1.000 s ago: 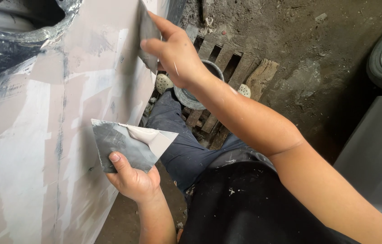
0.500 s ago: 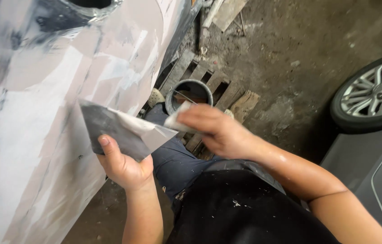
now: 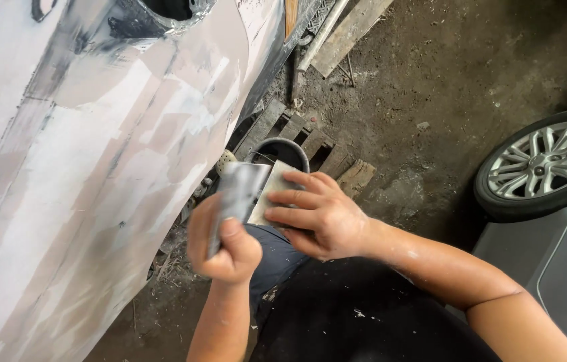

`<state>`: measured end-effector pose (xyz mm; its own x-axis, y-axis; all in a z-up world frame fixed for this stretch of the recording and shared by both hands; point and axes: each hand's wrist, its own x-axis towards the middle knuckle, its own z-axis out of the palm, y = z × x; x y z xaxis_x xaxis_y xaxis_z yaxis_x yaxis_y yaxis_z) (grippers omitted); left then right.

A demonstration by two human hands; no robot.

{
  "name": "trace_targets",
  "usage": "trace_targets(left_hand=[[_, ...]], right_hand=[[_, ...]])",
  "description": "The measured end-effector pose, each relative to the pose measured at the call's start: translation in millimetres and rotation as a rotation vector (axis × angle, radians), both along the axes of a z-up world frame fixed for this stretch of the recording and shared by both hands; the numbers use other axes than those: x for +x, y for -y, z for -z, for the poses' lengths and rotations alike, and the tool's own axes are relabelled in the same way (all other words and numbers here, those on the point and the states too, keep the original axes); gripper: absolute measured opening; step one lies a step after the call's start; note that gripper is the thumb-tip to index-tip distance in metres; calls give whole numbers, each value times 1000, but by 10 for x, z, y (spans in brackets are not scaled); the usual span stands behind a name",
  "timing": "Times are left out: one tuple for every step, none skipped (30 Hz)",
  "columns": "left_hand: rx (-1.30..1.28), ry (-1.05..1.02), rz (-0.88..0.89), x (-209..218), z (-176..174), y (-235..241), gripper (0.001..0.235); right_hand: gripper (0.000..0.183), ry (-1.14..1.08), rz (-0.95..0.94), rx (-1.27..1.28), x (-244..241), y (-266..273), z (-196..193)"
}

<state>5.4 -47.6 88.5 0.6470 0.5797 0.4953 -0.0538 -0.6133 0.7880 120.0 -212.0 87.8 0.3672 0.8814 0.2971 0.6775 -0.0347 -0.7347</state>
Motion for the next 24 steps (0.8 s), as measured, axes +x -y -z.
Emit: trace_targets(left_hand=[[-15,13,-68,3,-45,13,34],[-13,16,-68,14,33,21,34],[-251,1,-77,-8,107,41,35],[-488,-15,-85,-31,180,63,36],[-483,-13,-83,-3,185,61,36],[-769,51,-3,29,188,59,37],[-1059,112,78,53,196,72,38],[-1059,110,80,71,154,49,38],[-1180,181,91,79,113,23,39],[-1300,254,102,85,76,-7,41],[-1298,251,95,111,4,-15,41],[-1254,266,76,138,-67,-28,42],[-1206,284,56,171,-142,-52,43],[-1201,284,49,123,-39,-58,43],[-1069,291,30,83,64,-63,39],[-936,296,11,51,168,-63,36],[-932,291,14,38,176,-45,36],[-785,208,-44,39,187,-17,35],[-639,121,-92,53,198,6,36],[-636,112,-80,59,219,9,36],[-516,60,-141,64,241,7,36],[-394,10,-200,79,273,3,37],[-391,-5,-185,96,250,-26,37],[-381,101,-202,125,237,-56,37]], right_hand=[[41,-38,-45,-24,17,22,16],[41,-35,-44,-22,60,31,-21],[40,-33,-32,110,74,47,-57],[40,-31,-20,242,90,65,-92],[40,-28,-19,247,105,63,-76],[40,-150,-65,314,124,63,-62],[41,-275,-110,376,134,76,-47],[41,-275,-107,376,166,115,-16],[41,-397,-100,325,196,144,19],[42,-518,-91,272,223,170,59],[42,-525,-94,272,244,198,76],[42,-391,-56,165,265,221,93],[43,-255,-23,60,297,229,110],[43,-259,-30,63,279,231,78],[44,-230,76,112,276,230,45],[45,-202,183,161,283,234,13],[45,-205,186,166,253,165,-22],[47,-114,202,202,237,106,-54],[49,-22,227,236,219,55,-88],[49,-25,241,240,182,-2,-65],[48,65,222,222,143,-62,-38],[46,155,202,202,116,-124,-2],[46,144,221,201,100,-136,87],[47,118,167,154,93,-149,185]])
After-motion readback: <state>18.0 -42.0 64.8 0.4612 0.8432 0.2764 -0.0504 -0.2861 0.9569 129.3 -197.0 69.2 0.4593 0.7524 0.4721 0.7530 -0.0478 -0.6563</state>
